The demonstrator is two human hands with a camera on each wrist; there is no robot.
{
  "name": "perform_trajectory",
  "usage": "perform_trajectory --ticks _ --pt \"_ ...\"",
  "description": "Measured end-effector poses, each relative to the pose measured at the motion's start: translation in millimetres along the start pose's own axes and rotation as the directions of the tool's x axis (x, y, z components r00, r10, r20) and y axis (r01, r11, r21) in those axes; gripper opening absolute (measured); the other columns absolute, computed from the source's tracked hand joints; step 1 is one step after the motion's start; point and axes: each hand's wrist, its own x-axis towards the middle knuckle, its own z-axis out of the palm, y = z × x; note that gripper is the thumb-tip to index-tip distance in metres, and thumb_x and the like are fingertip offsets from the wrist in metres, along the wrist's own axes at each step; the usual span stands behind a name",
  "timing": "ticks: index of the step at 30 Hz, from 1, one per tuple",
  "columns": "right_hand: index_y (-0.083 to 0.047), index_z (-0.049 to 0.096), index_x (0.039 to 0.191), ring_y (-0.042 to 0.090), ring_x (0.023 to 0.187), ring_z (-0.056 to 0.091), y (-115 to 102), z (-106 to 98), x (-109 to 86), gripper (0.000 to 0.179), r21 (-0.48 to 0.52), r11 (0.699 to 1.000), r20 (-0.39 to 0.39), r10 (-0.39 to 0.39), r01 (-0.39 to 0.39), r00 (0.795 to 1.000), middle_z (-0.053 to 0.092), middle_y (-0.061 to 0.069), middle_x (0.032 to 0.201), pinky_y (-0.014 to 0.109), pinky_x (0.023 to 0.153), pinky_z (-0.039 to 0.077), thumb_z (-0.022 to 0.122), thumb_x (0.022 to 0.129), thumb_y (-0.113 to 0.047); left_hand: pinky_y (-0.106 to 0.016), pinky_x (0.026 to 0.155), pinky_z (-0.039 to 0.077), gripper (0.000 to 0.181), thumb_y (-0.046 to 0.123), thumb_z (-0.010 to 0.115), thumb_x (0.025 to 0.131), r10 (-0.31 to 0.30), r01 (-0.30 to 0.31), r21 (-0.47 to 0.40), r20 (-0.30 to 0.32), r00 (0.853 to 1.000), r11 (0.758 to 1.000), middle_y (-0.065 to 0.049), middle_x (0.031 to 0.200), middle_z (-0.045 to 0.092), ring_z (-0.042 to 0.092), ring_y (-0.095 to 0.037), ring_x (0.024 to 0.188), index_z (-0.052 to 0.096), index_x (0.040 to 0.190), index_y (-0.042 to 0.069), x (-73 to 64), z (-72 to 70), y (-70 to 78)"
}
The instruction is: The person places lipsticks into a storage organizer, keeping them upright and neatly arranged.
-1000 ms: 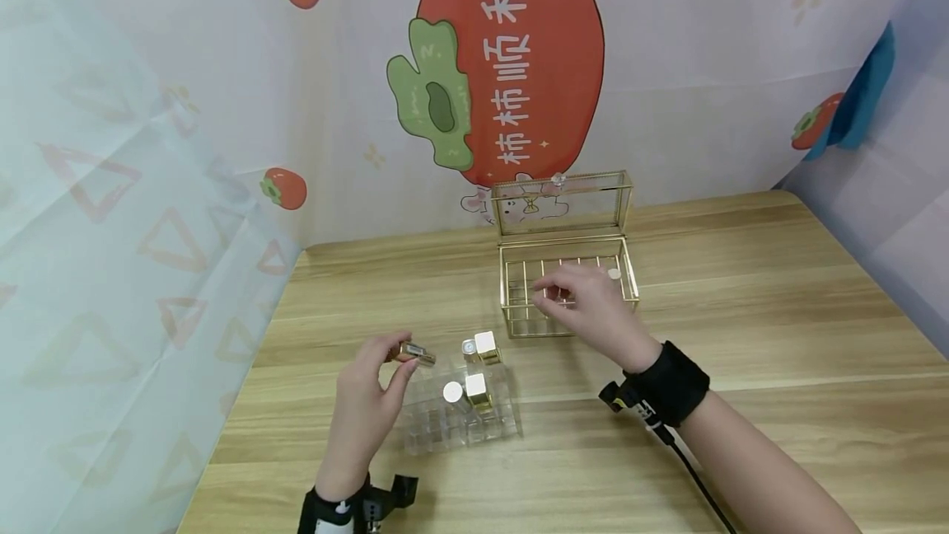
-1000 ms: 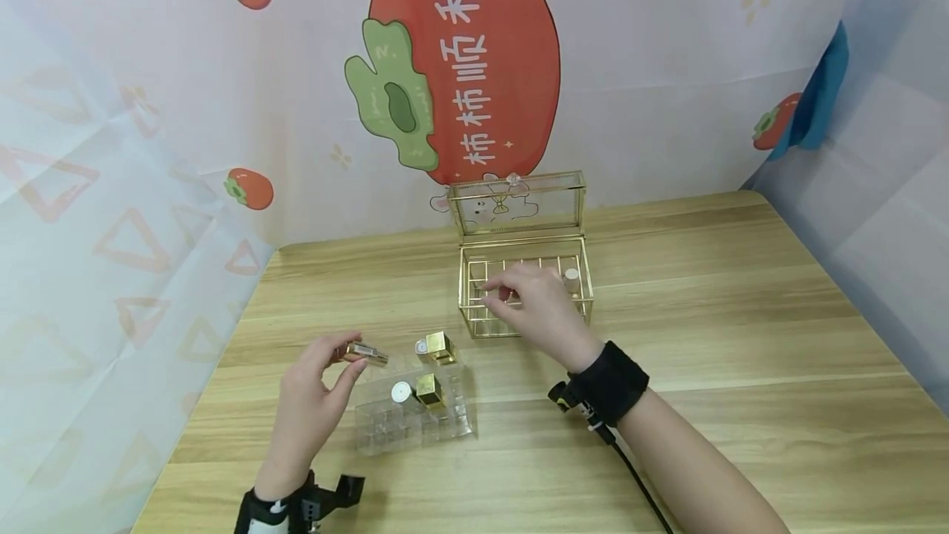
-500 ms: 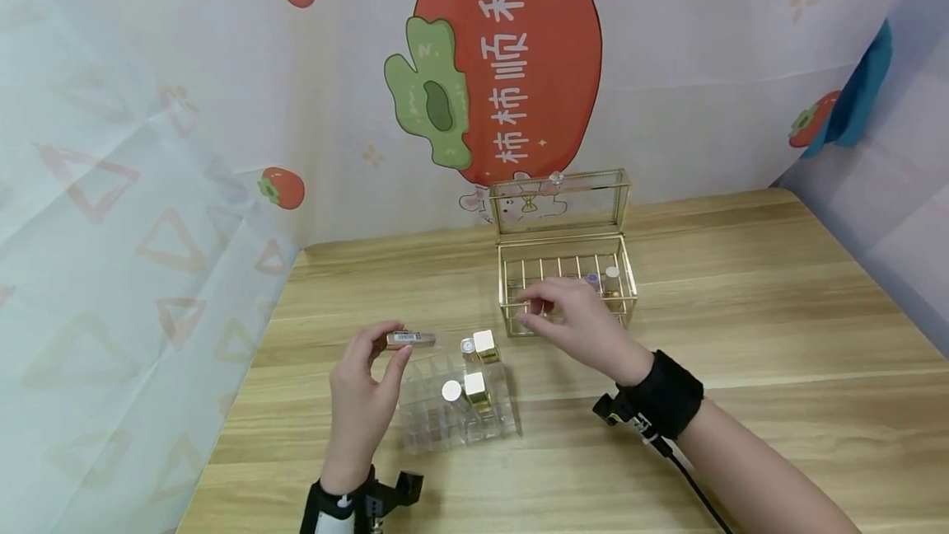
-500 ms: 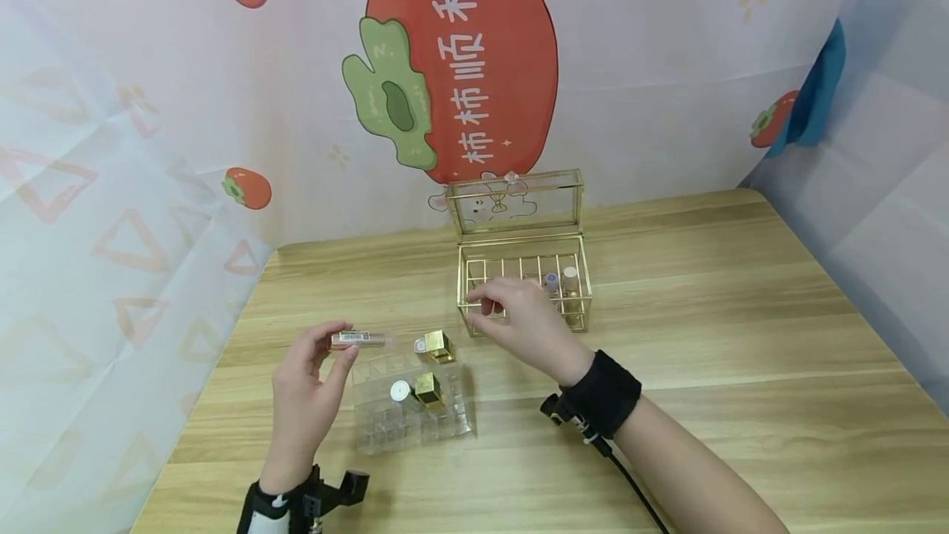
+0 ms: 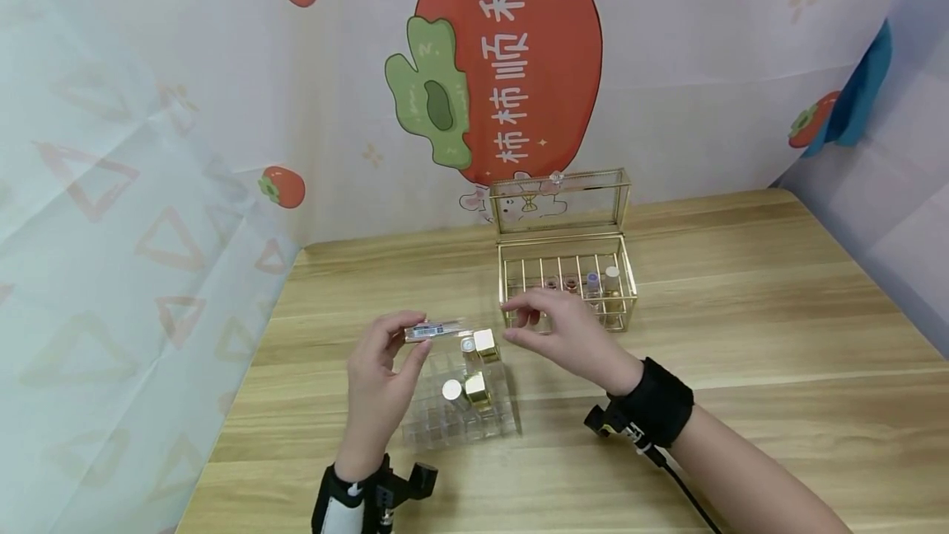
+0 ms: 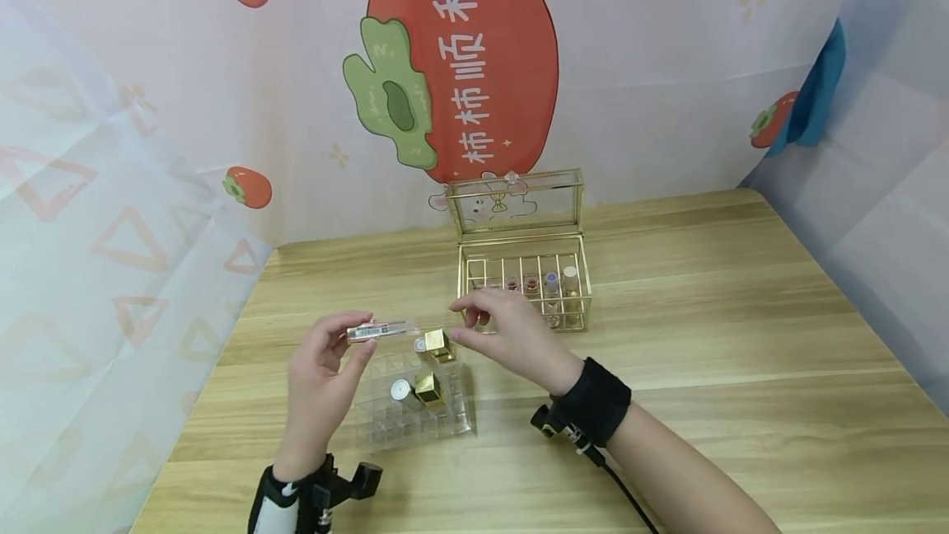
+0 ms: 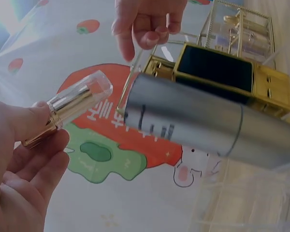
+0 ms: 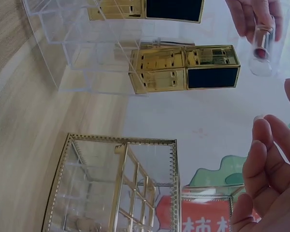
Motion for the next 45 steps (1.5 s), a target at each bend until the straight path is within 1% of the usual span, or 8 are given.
perform_trajectory --ticks 3,6,12,19,24,29,36,45 --pt "-0.014 0.068 0.112 0.006 0.08 0.055 0 2 -0.7 0.033 0.024 1.0 0.007 0.005 -0.006 1.0 0.063 -0.007 0.083 0.033 0.067 0.049 0.073 0.083 -0.029 -0.019 0.091 0.051 0.036 -0.018 0.07 0.074 0.023 -0.022 -0.026 0.025 0.999 0.999 -0.022 0.107 0.063 0.059 -0.024 0.1 0.059 0.107 -0.01 1.6 4.4 1.6" --pt "-0.014 0.067 0.114 0.007 0.081 0.056 -1 3 -0.8 0.035 0.087 0.996 0.03 0.024 -0.026 0.999 0.064 -0.006 0.084 0.036 0.068 0.052 0.072 0.083 -0.03 -0.019 0.091 0.051 0.035 -0.019 0.07 0.073 0.052 -0.05 -0.05 0.048 0.997 0.997 -0.023 0.107 0.063 0.059 -0.025 0.1 0.06 0.105 -0.01 3.0 8.3 3.4" --pt "-0.013 0.066 0.114 0.01 0.083 0.058 -5 3 -1.1 0.035 0.22 0.971 0.082 0.08 -0.096 0.993 0.067 -0.002 0.087 0.04 0.073 0.051 0.07 0.085 -0.031 -0.019 0.091 0.051 0.032 -0.018 0.071 0.072 0.092 -0.083 -0.109 0.086 0.992 0.991 -0.024 0.106 0.062 0.059 -0.026 0.099 0.06 0.101 -0.009 5.8 15.9 7.7" --pt "-0.014 0.067 0.114 0.009 0.083 0.059 -7 7 -0.9 0.032 0.224 0.968 0.094 0.098 -0.117 0.991 0.069 -0.002 0.091 0.036 0.065 0.051 0.069 0.087 -0.03 -0.021 0.091 0.052 0.033 -0.016 0.073 0.071 0.15 -0.139 -0.11 0.103 0.983 0.984 -0.022 0.103 0.063 0.06 -0.026 0.097 0.061 0.1 -0.007 7.5 22.7 8.9" --pt "-0.013 0.068 0.11 0.01 0.081 0.059 -7 8 -1.3 0.028 0.222 0.968 0.074 0.101 -0.115 0.992 0.069 -0.002 0.087 0.036 0.061 0.049 0.069 0.087 -0.028 -0.025 0.09 0.053 0.031 -0.01 0.075 0.072 0.164 -0.157 -0.071 0.116 0.98 0.985 -0.018 0.104 0.065 0.061 -0.025 0.097 0.062 0.099 -0.005 8.2 25.1 8.5" --pt "-0.011 0.068 0.109 0.01 0.081 0.059 -8 6 -1.7 0.027 0.243 0.964 0.066 0.092 -0.105 0.994 0.069 -0.001 0.087 0.036 0.063 0.05 0.07 0.086 -0.026 -0.031 0.09 0.054 0.027 -0.005 0.076 0.073 0.173 -0.173 -0.016 0.13 0.976 0.985 -0.015 0.103 0.066 0.061 -0.023 0.097 0.063 0.097 -0.002 8.5 25.6 7.0" --pt "-0.01 0.069 0.106 0.012 0.079 0.058 -11 1 0.0 0.023 0.26 0.964 0.045 0.049 -0.059 0.998 0.068 0.0 0.085 0.035 0.066 0.049 0.07 0.086 -0.02 -0.04 0.08 0.057 0.027 0.001 0.077 0.073 0.225 -0.239 0.093 0.137 0.965 0.967 -0.012 0.101 0.068 0.062 -0.02 0.094 0.065 0.097 0.0 10.2 26.6 7.5" --pt "-0.012 0.068 0.102 0.013 0.074 0.055 -12 -8 1.8 0.019 0.246 0.968 0.028 0.04 -0.046 0.999 0.064 -0.001 0.079 0.04 0.063 0.046 0.071 0.085 -0.021 -0.043 0.081 0.056 0.039 0.001 0.077 0.073 0.192 -0.214 0.138 0.157 0.969 0.967 -0.012 0.102 0.069 0.062 -0.019 0.093 0.062 0.109 0.0 11.6 27.4 10.2"
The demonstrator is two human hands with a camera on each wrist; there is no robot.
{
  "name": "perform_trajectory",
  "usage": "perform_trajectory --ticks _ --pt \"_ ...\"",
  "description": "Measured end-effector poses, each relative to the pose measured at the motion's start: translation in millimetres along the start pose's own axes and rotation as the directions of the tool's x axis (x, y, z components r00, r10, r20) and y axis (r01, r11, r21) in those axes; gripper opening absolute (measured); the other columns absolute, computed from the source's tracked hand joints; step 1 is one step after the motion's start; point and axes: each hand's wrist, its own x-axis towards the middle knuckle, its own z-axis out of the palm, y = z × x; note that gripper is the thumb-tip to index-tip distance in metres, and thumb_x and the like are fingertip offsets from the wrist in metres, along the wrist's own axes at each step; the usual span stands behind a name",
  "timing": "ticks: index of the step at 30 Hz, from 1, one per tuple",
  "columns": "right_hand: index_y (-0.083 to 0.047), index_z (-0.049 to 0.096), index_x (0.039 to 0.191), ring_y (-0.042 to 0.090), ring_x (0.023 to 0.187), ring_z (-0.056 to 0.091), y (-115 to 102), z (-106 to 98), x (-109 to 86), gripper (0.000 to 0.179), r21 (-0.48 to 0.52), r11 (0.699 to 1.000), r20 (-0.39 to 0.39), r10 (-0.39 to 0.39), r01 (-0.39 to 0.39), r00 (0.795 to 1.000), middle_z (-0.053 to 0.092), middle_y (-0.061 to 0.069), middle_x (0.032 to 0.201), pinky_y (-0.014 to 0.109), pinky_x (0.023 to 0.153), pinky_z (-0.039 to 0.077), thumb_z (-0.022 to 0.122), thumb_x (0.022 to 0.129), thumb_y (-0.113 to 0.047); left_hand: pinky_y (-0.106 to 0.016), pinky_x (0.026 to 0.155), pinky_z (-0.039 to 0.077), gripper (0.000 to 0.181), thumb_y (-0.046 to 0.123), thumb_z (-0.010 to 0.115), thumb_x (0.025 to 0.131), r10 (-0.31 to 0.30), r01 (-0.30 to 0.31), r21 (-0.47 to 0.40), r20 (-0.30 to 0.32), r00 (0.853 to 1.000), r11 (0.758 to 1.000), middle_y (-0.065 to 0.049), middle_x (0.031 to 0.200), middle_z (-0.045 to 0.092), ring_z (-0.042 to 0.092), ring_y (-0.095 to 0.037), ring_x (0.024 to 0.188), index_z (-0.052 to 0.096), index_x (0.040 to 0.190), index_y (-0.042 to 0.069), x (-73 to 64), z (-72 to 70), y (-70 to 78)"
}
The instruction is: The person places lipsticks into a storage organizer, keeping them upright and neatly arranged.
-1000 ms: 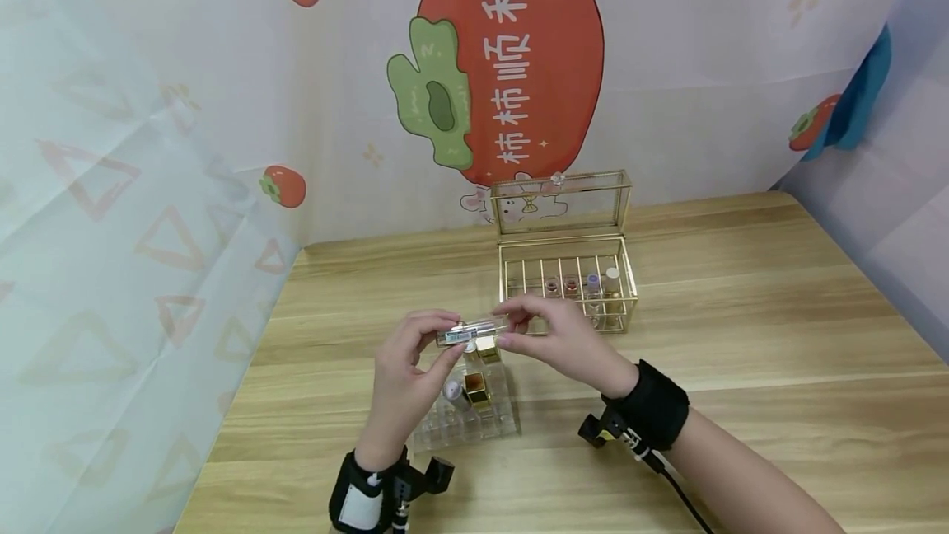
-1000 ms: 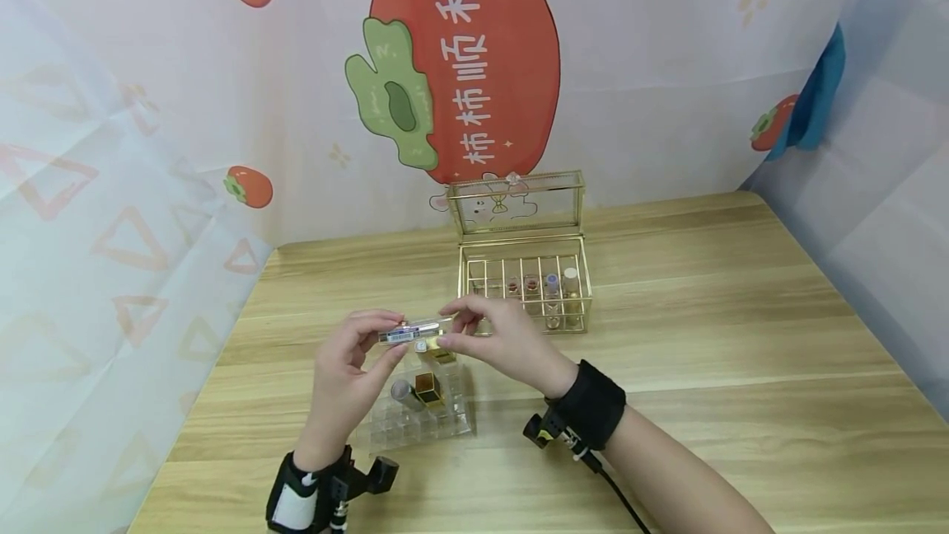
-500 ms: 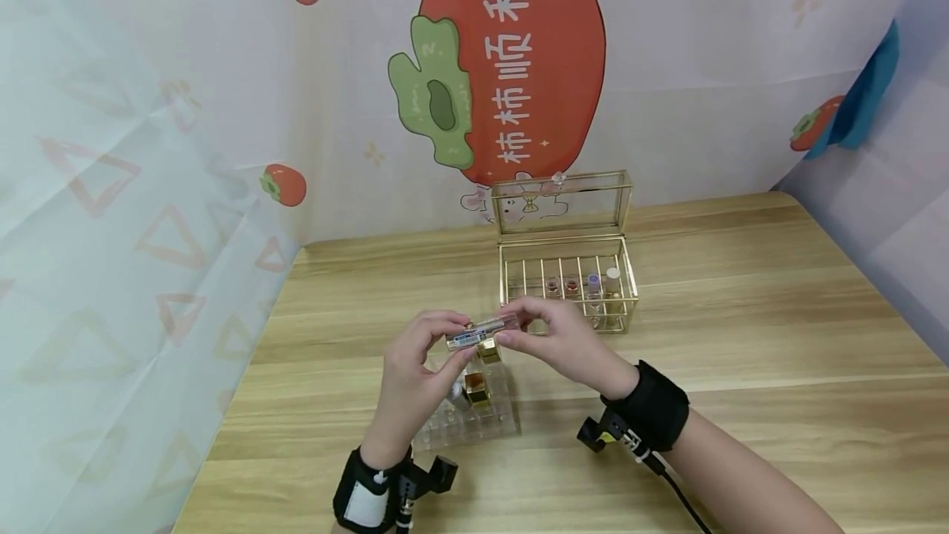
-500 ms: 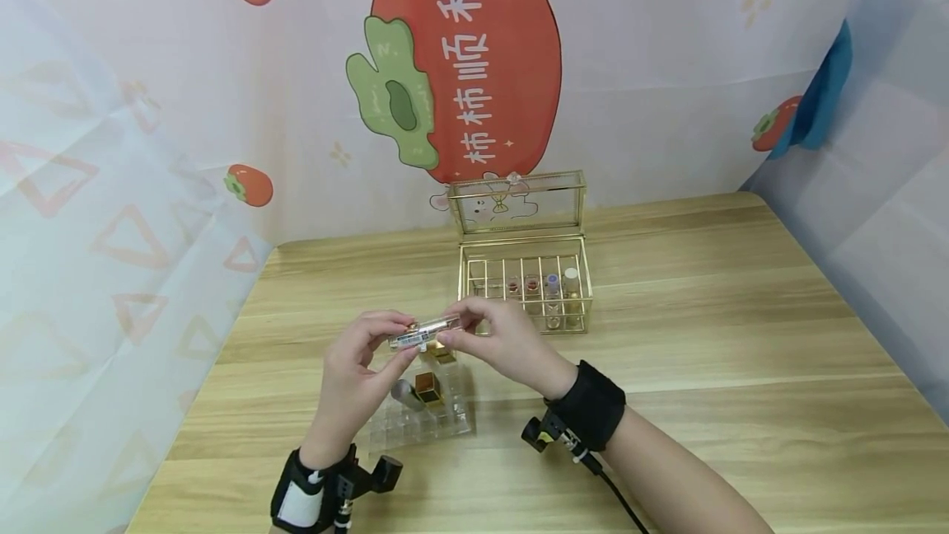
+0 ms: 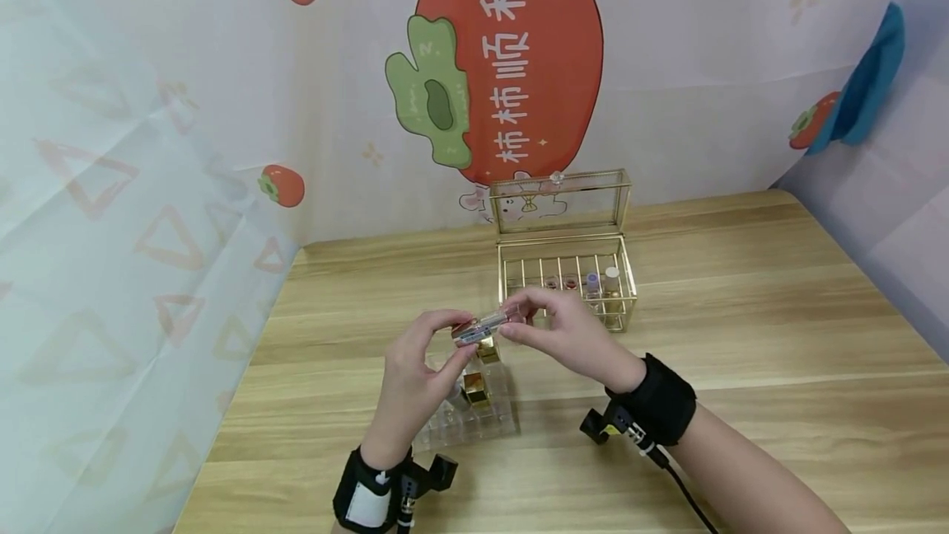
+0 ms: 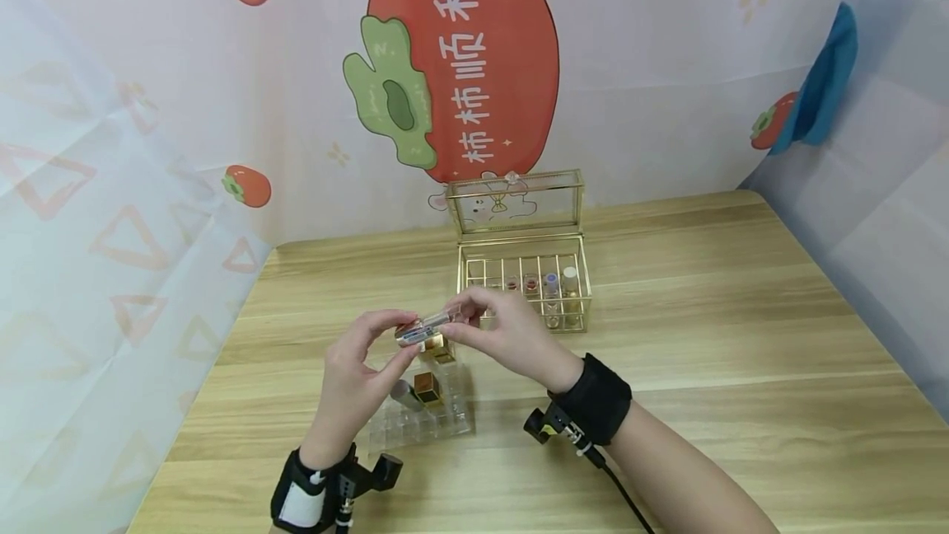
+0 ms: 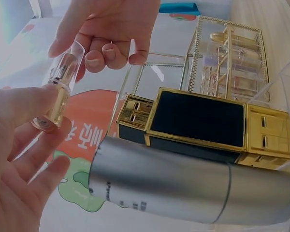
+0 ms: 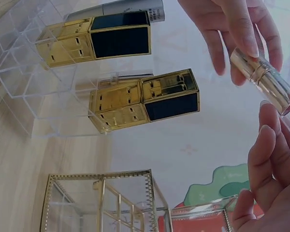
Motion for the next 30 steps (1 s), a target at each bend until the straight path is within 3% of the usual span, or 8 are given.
perform_trajectory --ticks 9,18,24,30 --pt "-0.01 0.068 0.101 0.013 0.074 0.055 -1 -9 6.7 0.019 0.009 1.0 -0.037 0.004 -0.003 0.999 0.064 0.0 0.077 0.036 0.067 0.047 0.071 0.085 -0.019 -0.043 0.087 0.054 0.036 -0.001 0.072 0.08 -0.079 0.079 0.068 0.009 0.997 0.995 -0.011 0.105 0.069 0.061 -0.019 0.1 0.061 0.114 0.001 -5.8 -3.8 -3.7" --pt "-0.009 0.069 0.1 0.015 0.074 0.056 4 -22 13.4 0.022 -0.054 0.998 -0.157 0.035 -0.044 0.987 0.066 0.004 0.079 0.032 0.061 0.046 0.073 0.083 -0.022 -0.047 0.086 0.053 0.04 0.003 0.07 0.082 -0.125 0.121 0.086 0.046 0.991 0.989 -0.012 0.102 0.07 0.062 -0.021 0.096 0.056 0.12 -0.002 -15.9 -12.3 -10.5" --pt "-0.007 0.068 0.102 0.015 0.074 0.056 14 -27 16.9 0.022 -0.061 0.995 -0.2 0.064 -0.078 0.978 0.066 0.005 0.081 0.031 0.059 0.046 0.072 0.085 -0.021 -0.045 0.08 0.055 0.032 0.005 0.071 0.082 -0.125 0.109 0.142 0.109 0.986 0.984 -0.011 0.097 0.071 0.063 -0.02 0.091 0.062 0.111 -0.002 -23.2 -16.3 -14.2" --pt "-0.006 0.067 0.103 0.016 0.069 0.056 21 -30 16.9 0.025 -0.064 0.992 -0.221 0.095 -0.111 0.971 0.066 0.006 0.08 0.027 0.055 0.045 0.072 0.085 -0.023 -0.041 0.079 0.057 0.021 0.009 0.072 0.082 -0.168 0.136 0.183 0.17 0.971 0.974 -0.007 0.097 0.071 0.062 -0.013 0.091 0.067 0.102 0.004 -31.0 -18.2 -16.7"
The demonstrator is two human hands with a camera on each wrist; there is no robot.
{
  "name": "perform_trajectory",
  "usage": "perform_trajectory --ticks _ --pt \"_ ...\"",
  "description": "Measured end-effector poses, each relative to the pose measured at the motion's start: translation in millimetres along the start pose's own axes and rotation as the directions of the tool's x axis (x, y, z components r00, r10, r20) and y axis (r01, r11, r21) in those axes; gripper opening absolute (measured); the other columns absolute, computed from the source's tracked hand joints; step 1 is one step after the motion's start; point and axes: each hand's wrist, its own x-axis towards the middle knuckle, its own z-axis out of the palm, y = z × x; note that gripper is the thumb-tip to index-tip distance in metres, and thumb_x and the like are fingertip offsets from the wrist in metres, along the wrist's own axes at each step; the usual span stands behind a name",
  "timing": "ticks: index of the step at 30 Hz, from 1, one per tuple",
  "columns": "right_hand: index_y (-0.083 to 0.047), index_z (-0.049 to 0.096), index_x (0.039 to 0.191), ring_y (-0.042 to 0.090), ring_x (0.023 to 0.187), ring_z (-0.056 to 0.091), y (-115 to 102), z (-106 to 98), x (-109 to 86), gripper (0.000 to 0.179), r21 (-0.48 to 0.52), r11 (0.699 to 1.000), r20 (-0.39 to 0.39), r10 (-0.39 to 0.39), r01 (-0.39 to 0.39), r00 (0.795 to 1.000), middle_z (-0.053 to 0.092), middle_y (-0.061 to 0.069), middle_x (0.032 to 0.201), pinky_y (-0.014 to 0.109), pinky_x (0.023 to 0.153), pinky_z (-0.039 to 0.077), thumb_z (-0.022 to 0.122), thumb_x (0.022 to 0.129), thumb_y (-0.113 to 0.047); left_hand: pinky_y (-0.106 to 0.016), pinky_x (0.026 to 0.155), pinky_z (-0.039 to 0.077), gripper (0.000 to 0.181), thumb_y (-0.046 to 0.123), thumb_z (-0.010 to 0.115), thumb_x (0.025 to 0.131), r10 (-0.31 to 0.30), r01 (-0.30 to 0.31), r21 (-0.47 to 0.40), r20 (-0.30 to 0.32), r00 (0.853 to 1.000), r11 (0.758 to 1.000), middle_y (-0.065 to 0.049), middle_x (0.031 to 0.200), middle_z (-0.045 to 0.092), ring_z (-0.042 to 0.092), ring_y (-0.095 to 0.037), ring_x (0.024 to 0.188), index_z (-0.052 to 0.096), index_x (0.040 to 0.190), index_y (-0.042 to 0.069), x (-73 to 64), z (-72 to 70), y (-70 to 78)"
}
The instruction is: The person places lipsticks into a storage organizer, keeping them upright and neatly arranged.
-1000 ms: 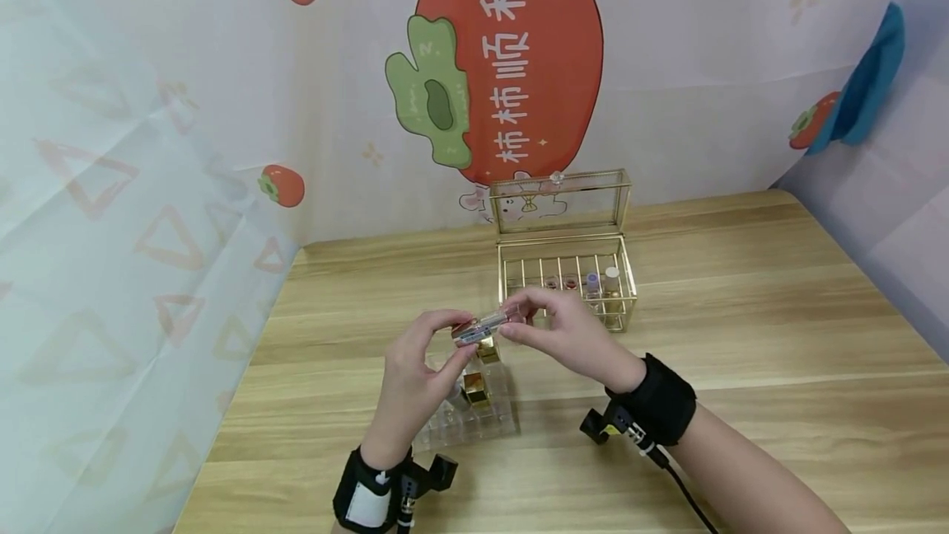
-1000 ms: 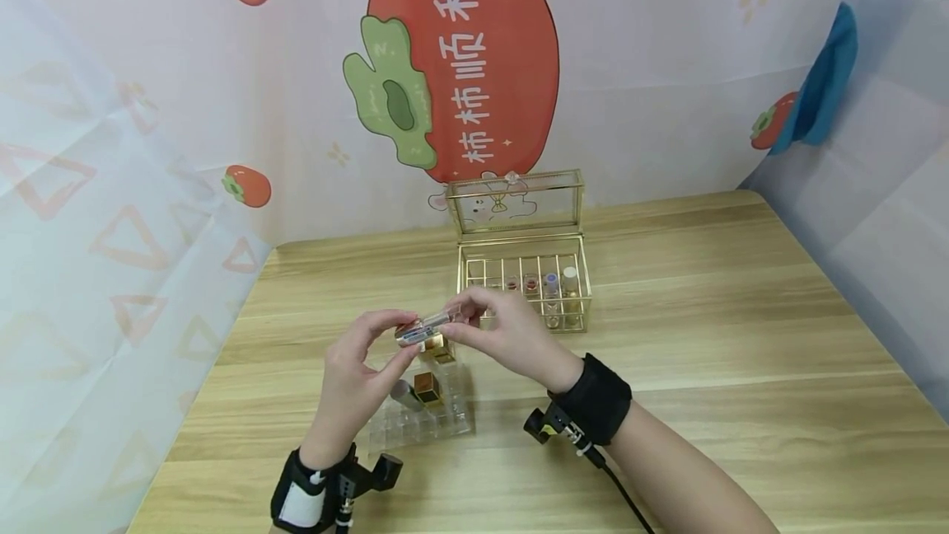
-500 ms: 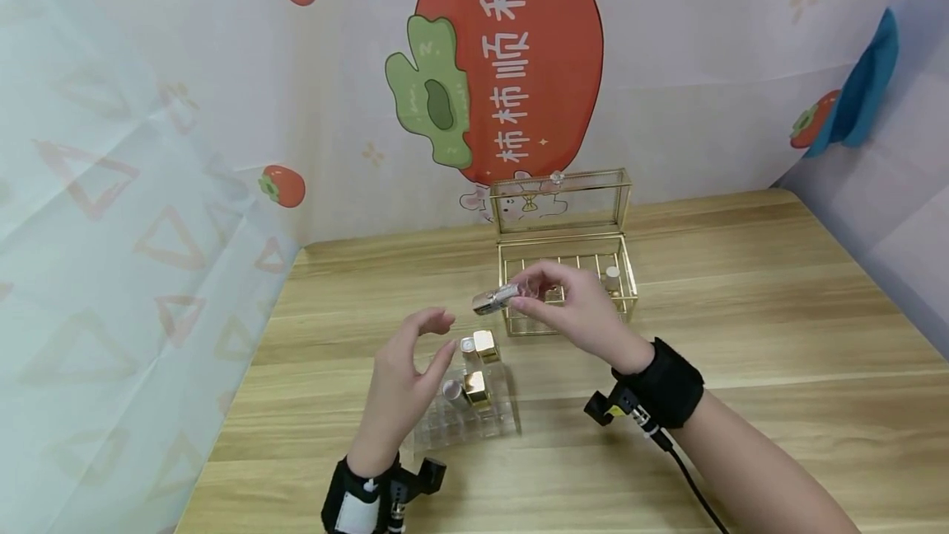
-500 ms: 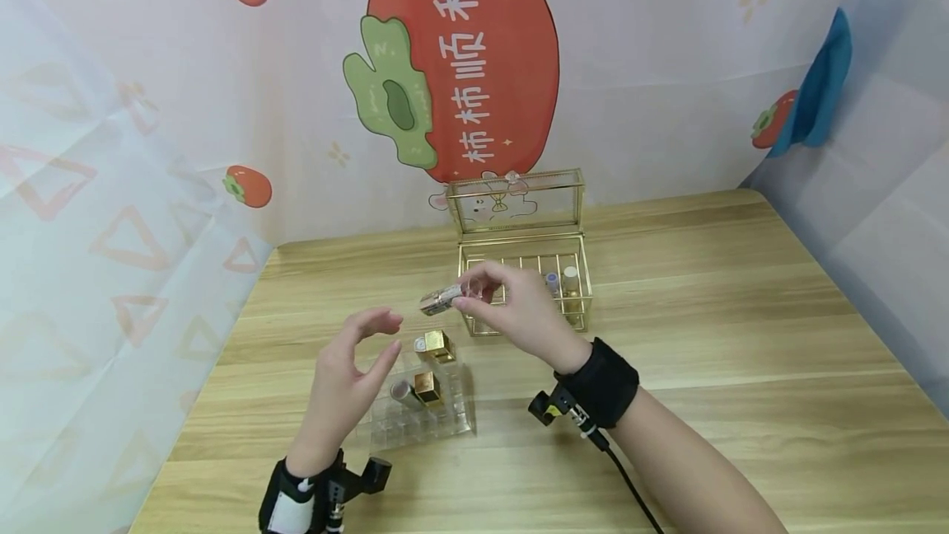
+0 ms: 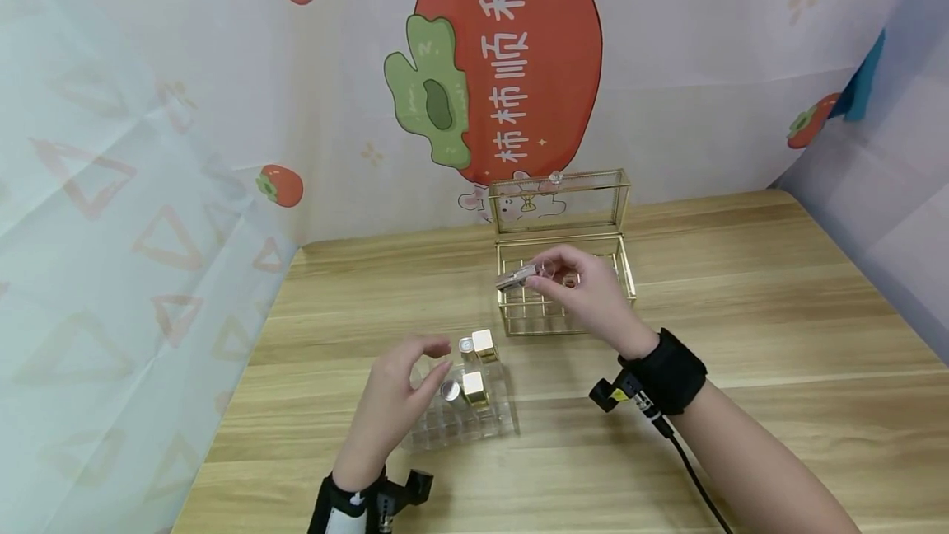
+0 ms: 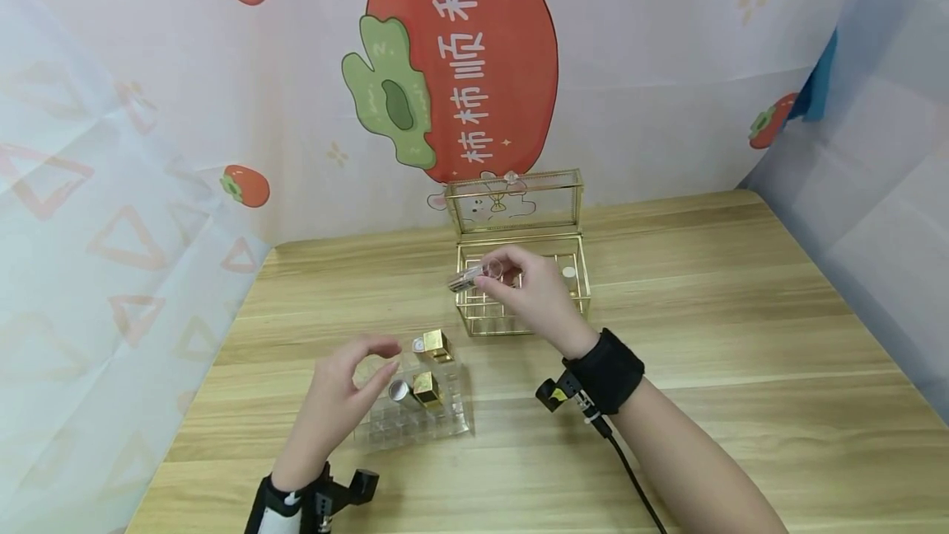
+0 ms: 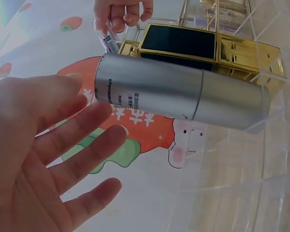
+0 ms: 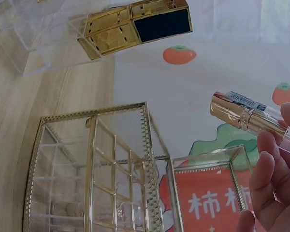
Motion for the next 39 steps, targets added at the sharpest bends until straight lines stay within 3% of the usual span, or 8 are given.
perform_trajectory --ticks 8,19,26,39 --pt "-0.005 0.068 0.099 0.016 0.071 0.057 8 -5 1.3 0.023 -0.073 0.997 -0.048 0.022 -0.026 0.999 0.066 0.007 0.08 0.028 0.056 0.045 0.073 0.083 -0.021 -0.041 0.078 0.057 0.01 0.009 0.073 0.081 -0.002 0.002 -0.005 0.059 0.998 1.0 -0.003 0.091 0.07 0.062 -0.013 0.091 0.067 0.089 0.006 -5.7 1.0 -3.1" --pt "-0.008 0.068 0.094 0.015 0.072 0.057 16 -7 0.7 0.019 -0.09 0.994 -0.056 0.057 -0.062 0.997 0.066 0.006 0.08 0.033 0.062 0.047 0.075 0.081 -0.021 -0.039 0.078 0.057 0.02 0.017 0.077 0.078 -0.036 0.039 -0.018 0.141 0.989 0.999 -0.001 0.093 0.069 0.06 -0.011 0.091 0.068 0.094 0.007 -11.5 0.0 -3.3" --pt "-0.008 0.068 0.094 0.015 0.07 0.057 20 -10 0.1 0.019 -0.119 0.986 -0.048 0.108 -0.113 0.993 0.065 0.006 0.079 0.032 0.06 0.049 0.074 0.081 -0.02 -0.038 0.078 0.056 0.021 0.017 0.077 0.078 -0.003 0.013 -0.059 0.161 0.987 0.998 0.002 0.093 0.069 0.06 -0.009 0.091 0.067 0.095 0.009 -13.6 1.8 -4.4" --pt "-0.007 0.068 0.092 0.019 0.066 0.054 23 -14 -1.7 0.017 -0.232 0.957 -0.025 0.173 -0.174 0.985 0.062 0.008 0.075 0.031 0.06 0.044 0.072 0.081 -0.018 -0.038 0.076 0.055 0.021 0.014 0.077 0.077 -0.004 0.019 -0.083 0.17 0.985 0.996 0.004 0.092 0.069 0.059 -0.008 0.087 0.067 0.095 0.011 -13.6 2.8 -2.6"
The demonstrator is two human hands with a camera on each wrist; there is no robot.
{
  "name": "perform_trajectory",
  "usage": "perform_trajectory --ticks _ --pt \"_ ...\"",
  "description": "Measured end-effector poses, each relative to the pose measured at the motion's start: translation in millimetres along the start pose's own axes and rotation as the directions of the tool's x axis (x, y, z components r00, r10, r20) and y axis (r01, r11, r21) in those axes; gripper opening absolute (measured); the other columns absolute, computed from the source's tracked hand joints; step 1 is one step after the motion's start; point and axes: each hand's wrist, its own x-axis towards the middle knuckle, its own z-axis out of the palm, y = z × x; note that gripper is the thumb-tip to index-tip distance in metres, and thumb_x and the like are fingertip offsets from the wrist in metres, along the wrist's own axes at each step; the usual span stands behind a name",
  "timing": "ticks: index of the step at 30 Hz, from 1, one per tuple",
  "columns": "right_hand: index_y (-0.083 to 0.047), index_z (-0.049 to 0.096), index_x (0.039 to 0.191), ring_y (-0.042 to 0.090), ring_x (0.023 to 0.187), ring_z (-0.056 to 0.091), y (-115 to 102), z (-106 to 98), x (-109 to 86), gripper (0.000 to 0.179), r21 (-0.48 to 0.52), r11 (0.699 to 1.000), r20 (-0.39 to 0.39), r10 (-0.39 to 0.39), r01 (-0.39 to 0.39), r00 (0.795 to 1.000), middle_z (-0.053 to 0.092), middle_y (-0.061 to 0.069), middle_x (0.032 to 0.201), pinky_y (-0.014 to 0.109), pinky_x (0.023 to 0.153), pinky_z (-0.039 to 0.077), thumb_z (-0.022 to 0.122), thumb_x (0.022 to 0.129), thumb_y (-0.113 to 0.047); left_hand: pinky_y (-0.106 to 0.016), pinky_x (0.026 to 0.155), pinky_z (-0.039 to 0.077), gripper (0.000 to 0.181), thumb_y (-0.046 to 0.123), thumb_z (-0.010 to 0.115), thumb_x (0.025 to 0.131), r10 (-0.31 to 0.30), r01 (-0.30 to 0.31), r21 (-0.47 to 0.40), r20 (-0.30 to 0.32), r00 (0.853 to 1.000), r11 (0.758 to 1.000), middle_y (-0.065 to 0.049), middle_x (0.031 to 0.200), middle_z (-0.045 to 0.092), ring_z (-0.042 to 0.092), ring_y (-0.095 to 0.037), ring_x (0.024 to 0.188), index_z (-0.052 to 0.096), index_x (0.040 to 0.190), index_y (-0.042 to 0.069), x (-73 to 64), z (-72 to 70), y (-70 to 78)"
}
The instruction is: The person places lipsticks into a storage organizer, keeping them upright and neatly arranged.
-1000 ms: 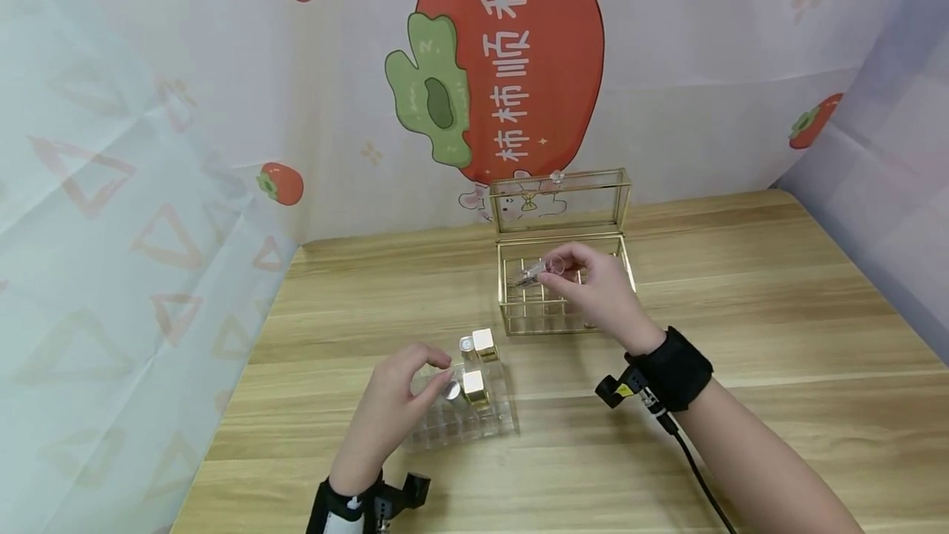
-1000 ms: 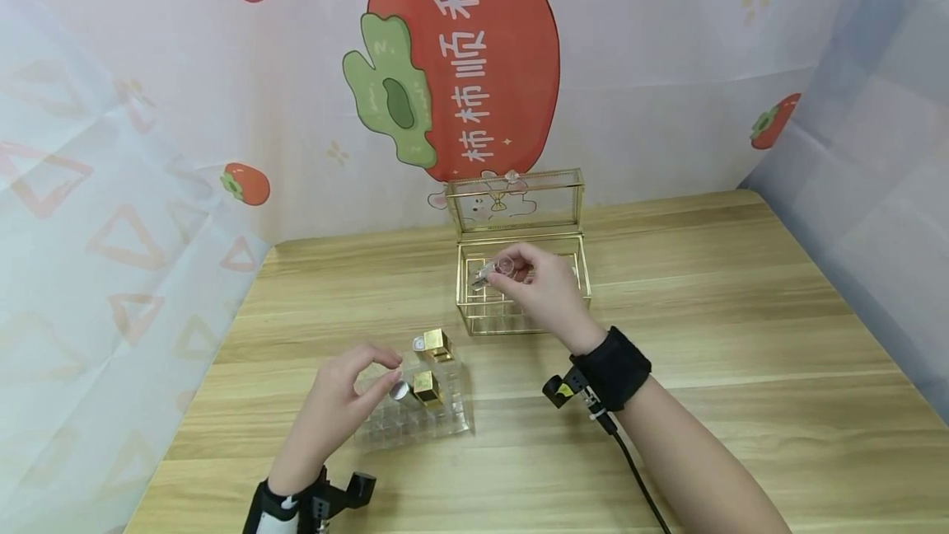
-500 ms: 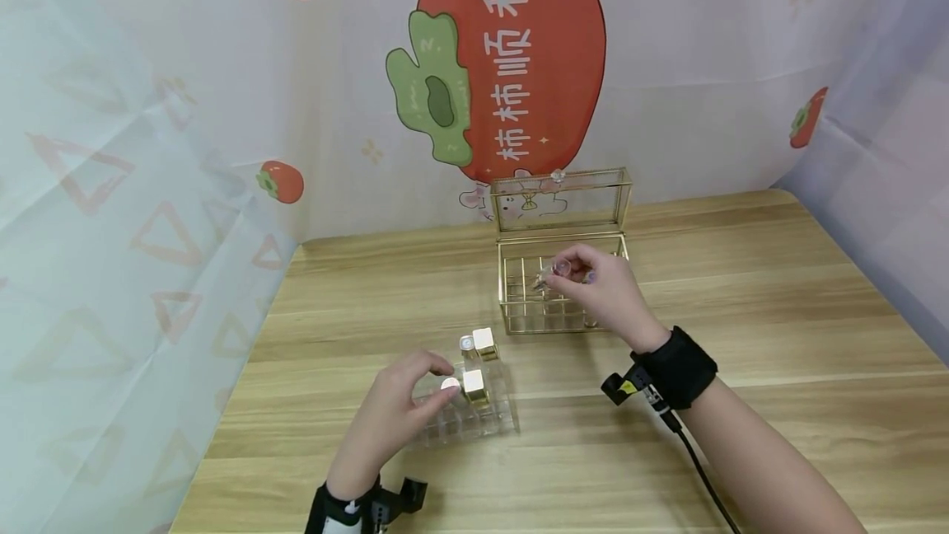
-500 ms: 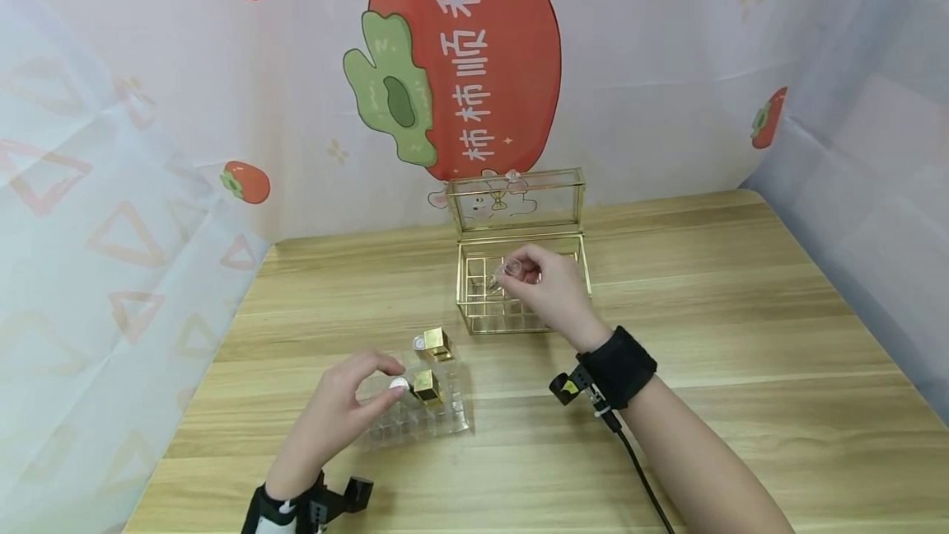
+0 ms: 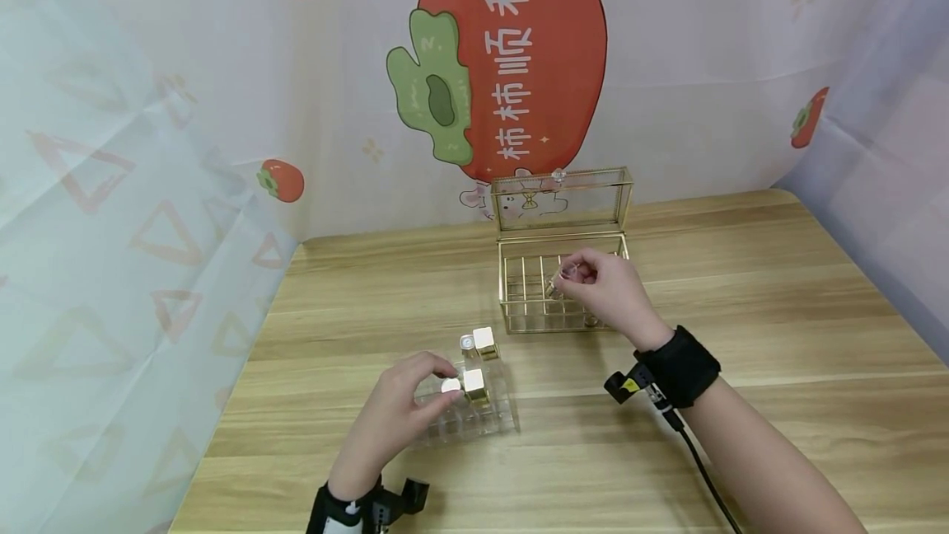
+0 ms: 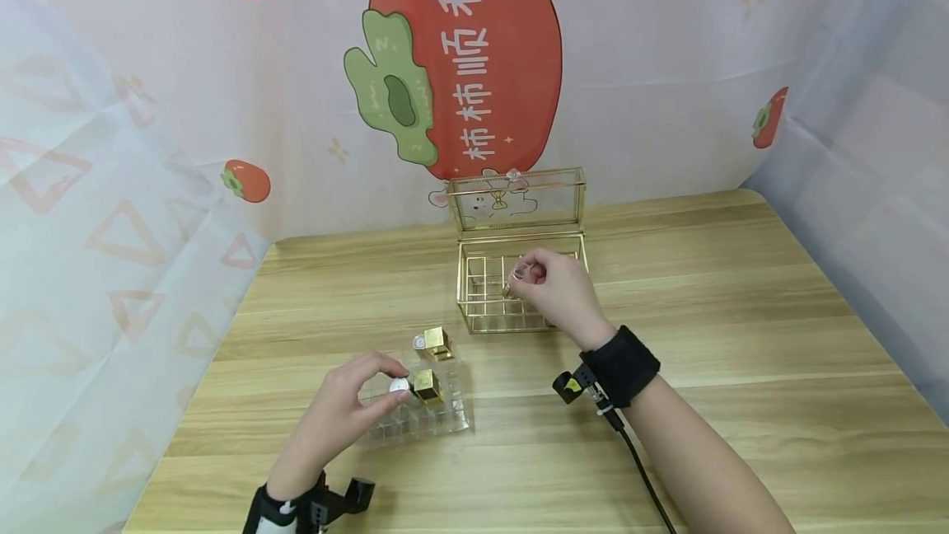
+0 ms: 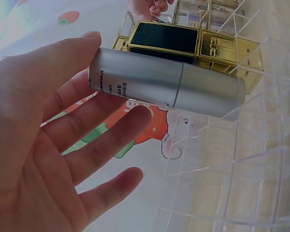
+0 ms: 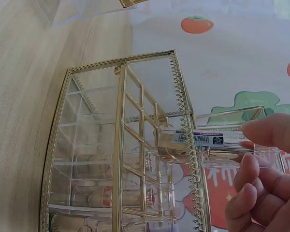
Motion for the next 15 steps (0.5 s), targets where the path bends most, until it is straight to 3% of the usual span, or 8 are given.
perform_trajectory --ticks 15 --pt "-0.004 0.068 0.092 0.019 0.064 0.053 7.0 6.4 3.8 0.017 -0.058 0.998 0.032 0.022 -0.02 0.999 0.061 0.008 0.072 0.03 0.059 0.042 0.07 0.081 -0.018 -0.041 0.078 0.055 0.027 0.013 0.081 0.072 0.047 -0.047 0.001 -0.014 0.999 0.999 0.002 0.092 0.069 0.061 -0.011 0.09 0.067 0.095 0.009 -1.9 1.6 -0.8"
